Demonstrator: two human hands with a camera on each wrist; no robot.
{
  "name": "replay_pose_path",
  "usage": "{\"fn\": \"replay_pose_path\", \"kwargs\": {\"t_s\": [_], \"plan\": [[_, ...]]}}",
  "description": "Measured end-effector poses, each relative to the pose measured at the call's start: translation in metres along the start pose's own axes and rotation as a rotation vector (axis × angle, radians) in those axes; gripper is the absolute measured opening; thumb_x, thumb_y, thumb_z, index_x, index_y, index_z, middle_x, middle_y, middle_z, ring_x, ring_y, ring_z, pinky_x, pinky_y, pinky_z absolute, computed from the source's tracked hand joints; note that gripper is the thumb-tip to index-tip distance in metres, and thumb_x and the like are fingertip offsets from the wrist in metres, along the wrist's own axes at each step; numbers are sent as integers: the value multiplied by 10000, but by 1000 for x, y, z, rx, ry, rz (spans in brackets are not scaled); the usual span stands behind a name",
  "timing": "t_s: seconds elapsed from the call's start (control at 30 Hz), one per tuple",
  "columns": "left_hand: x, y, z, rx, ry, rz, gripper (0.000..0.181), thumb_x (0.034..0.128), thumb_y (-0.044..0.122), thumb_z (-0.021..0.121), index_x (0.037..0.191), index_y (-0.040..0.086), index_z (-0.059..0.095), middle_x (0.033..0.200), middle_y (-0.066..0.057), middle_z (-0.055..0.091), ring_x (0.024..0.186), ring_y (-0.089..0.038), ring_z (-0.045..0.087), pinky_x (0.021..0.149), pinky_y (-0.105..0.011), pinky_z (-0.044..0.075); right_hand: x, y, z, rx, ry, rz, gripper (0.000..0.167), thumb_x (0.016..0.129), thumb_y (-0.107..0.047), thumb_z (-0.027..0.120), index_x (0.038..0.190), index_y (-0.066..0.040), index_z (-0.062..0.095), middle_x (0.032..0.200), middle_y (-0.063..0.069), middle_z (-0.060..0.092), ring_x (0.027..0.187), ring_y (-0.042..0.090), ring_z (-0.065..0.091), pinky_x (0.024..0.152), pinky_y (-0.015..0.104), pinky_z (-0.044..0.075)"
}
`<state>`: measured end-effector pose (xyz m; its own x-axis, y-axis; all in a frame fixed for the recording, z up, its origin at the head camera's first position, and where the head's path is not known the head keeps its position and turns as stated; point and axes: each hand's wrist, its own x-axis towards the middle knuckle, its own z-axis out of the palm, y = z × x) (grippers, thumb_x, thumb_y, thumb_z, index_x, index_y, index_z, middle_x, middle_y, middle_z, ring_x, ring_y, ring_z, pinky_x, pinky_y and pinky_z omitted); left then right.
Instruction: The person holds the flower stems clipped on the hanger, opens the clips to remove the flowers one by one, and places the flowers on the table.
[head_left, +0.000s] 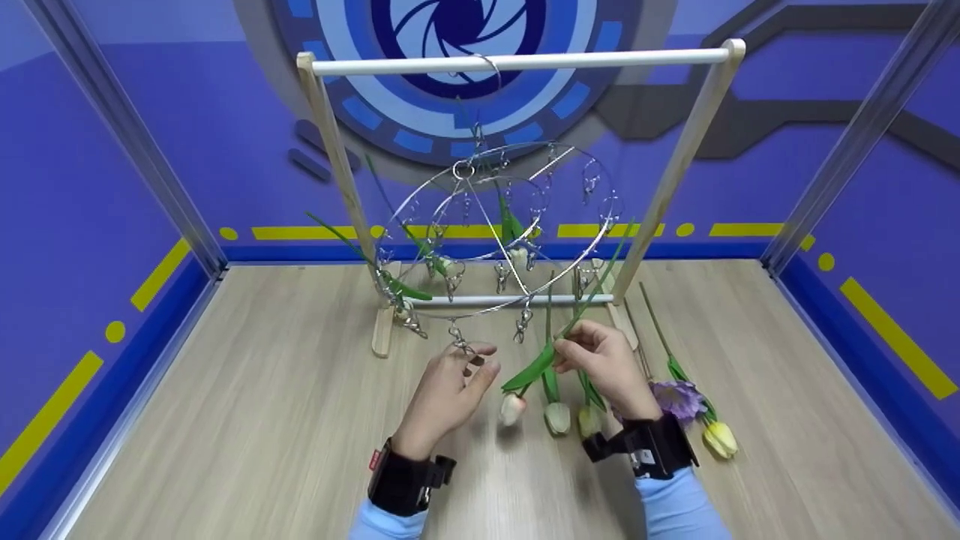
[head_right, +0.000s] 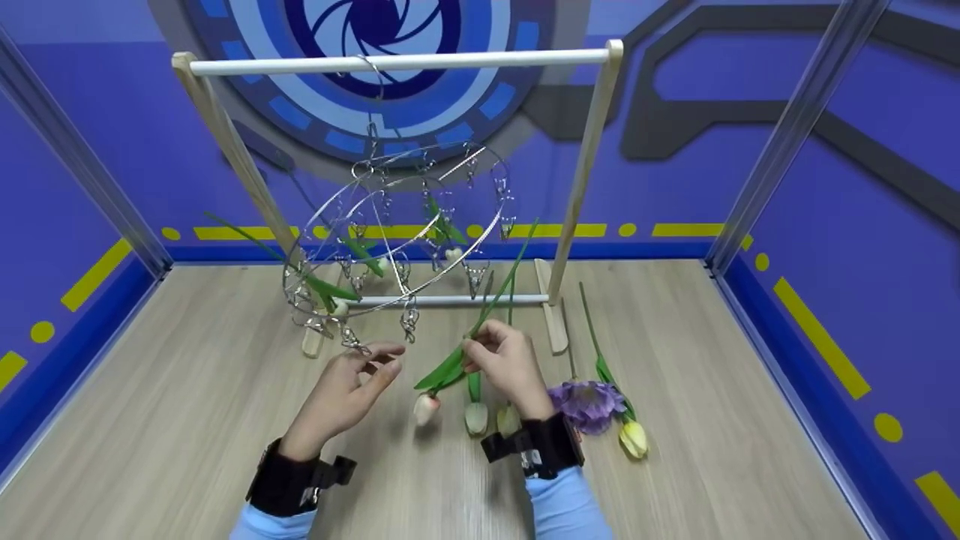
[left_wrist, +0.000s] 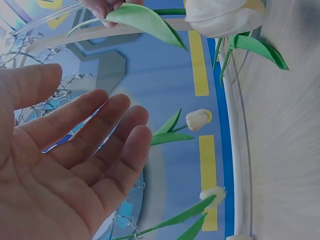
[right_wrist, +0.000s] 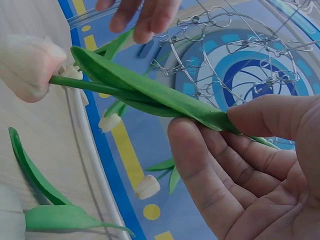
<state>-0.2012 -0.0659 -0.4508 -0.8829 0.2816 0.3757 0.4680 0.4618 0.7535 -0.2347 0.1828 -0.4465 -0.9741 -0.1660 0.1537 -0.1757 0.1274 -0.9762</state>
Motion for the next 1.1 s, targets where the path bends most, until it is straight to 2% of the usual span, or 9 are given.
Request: {"fn": "replay_pose_path", "kwargs": {"t_s": [0.3, 0.63, 0.77, 0.97, 1.1], "plan": [[1, 2, 1, 22, 25, -15, 317, 1049, 224, 596, 1245, -5, 693, 1217, -191, 689, 1083, -348, 667, 861, -459, 592, 14, -2, 5, -13, -29, 80, 120, 975, 18, 611, 1021, 127, 631, 846, 116, 698, 701, 182, 680, 694, 307, 623], [1, -1, 5, 78, 51, 20, 289, 1049, 211, 590, 1216, 2, 698, 1200, -174, 707, 1065, -325, 671, 879, -481, 559, 29, 3, 4, -11, -56, 157, 93, 976, 6, 612, 993, 95, 637, 810, 86, 696, 676, 162, 676, 657, 286, 618], [2, -3, 7, 113, 51, 32, 299, 1060, 231, 570, 1210, 6, 700, 1200, -162, 714, 1070, -324, 672, 912, -496, 535, 35, 4, 4, -18, -58, 167, 87, 972, 10, 615, 988, 91, 644, 795, 80, 704, 656, 148, 680, 639, 279, 615], [1, -6, 10, 91, 69, 27, 275, 1043, 196, 601, 1202, -9, 693, 1197, -166, 703, 1061, -326, 665, 912, -494, 533, 44, 8, 5, -42, -88, 179, 91, 974, 36, 575, 985, 105, 634, 794, 86, 702, 618, 134, 677, 618, 267, 612], [2, -8, 11, 109, 71, 35, 272, 1043, 191, 607, 1196, -18, 688, 1192, -152, 698, 1071, -318, 662, 929, -483, 535, 49, 12, 9, -52, -110, 202, 112, 982, 38, 577, 1014, 135, 624, 763, 77, 693, 586, 117, 667, 604, 252, 608]]}}
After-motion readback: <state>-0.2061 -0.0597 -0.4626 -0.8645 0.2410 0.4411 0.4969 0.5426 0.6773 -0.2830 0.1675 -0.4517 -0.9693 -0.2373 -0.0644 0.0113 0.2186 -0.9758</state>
